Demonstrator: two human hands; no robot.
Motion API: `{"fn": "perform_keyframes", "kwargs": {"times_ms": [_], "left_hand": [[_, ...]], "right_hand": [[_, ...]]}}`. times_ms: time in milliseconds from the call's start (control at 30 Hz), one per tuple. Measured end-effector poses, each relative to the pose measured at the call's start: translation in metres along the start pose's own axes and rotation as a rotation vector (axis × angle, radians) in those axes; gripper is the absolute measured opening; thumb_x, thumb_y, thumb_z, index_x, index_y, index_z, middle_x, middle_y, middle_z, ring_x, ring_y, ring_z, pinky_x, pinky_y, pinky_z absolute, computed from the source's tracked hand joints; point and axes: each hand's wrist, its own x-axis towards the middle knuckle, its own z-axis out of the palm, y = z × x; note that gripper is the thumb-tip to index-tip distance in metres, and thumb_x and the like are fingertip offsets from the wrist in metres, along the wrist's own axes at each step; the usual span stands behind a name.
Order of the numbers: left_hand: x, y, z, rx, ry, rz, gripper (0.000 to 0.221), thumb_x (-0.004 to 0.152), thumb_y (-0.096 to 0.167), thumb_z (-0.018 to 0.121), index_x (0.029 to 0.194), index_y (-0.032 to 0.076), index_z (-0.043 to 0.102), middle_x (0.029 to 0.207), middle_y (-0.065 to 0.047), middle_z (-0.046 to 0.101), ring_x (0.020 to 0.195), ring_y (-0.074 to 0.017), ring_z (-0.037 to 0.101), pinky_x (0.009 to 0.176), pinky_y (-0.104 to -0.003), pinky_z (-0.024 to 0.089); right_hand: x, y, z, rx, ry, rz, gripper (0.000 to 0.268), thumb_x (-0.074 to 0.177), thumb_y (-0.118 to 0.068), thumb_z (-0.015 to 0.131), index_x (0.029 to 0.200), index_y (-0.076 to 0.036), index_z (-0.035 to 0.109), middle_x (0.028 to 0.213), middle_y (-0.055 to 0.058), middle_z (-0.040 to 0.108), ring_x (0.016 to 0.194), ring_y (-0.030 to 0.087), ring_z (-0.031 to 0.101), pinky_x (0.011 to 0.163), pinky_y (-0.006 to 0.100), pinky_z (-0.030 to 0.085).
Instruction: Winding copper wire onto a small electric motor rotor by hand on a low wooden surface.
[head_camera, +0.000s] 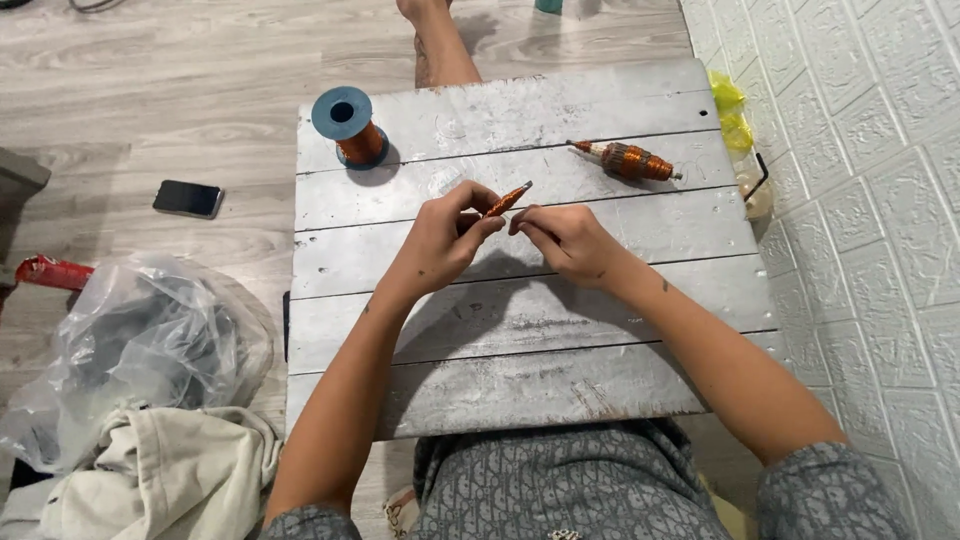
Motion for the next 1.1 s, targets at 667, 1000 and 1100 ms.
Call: {"fn": "perform_keyframes", "kwargs": {"times_ms": [667, 1000, 1100], "left_hand": [[-0.006, 0.01, 0.011, 0.181, -0.148, 0.054, 0.008, 0.109, 0.011, 0.074, 0.113, 0.005, 0.068, 0.084, -0.011, 0.085, 0.057, -0.0211, 0.066, 0.059, -0.032, 0.05], [-0.006, 0.005, 0.027, 0.76, -0.207, -0.017, 0.021, 0.115, 0.019, 0.066, 0.118, 0.008, 0.083, 0.094, -0.012, 0.082, 0.079, -0.0311, 0.081, 0.071, -0.039, 0.066], [-0.001, -0.045, 0.034, 0.69, -0.082, -0.057, 0.02, 0.116, 0.019, 0.065, 0.12, 0.007, 0.081, 0.091, -0.012, 0.081, 0.077, -0.0312, 0.082, 0.068, -0.036, 0.066]], "right_hand": [[-0.02, 0.041, -0.01, -0.011, -0.081, -0.012, 0.021, 0.116, -0.016, 0.058, 0.106, -0.003, 0.071, 0.071, 0.014, 0.063, 0.059, 0.034, 0.062, 0.06, 0.043, 0.054], [-0.022, 0.042, -0.012, -0.363, -0.03, -0.143, 0.002, 0.111, -0.012, 0.074, 0.111, -0.01, 0.074, 0.08, 0.0, 0.069, 0.072, 0.02, 0.07, 0.072, 0.035, 0.058], [-0.026, 0.033, -0.003, -0.414, -0.054, -0.095, 0.004, 0.109, -0.01, 0.074, 0.111, -0.008, 0.072, 0.078, 0.004, 0.071, 0.073, 0.023, 0.074, 0.073, 0.035, 0.06]]}}
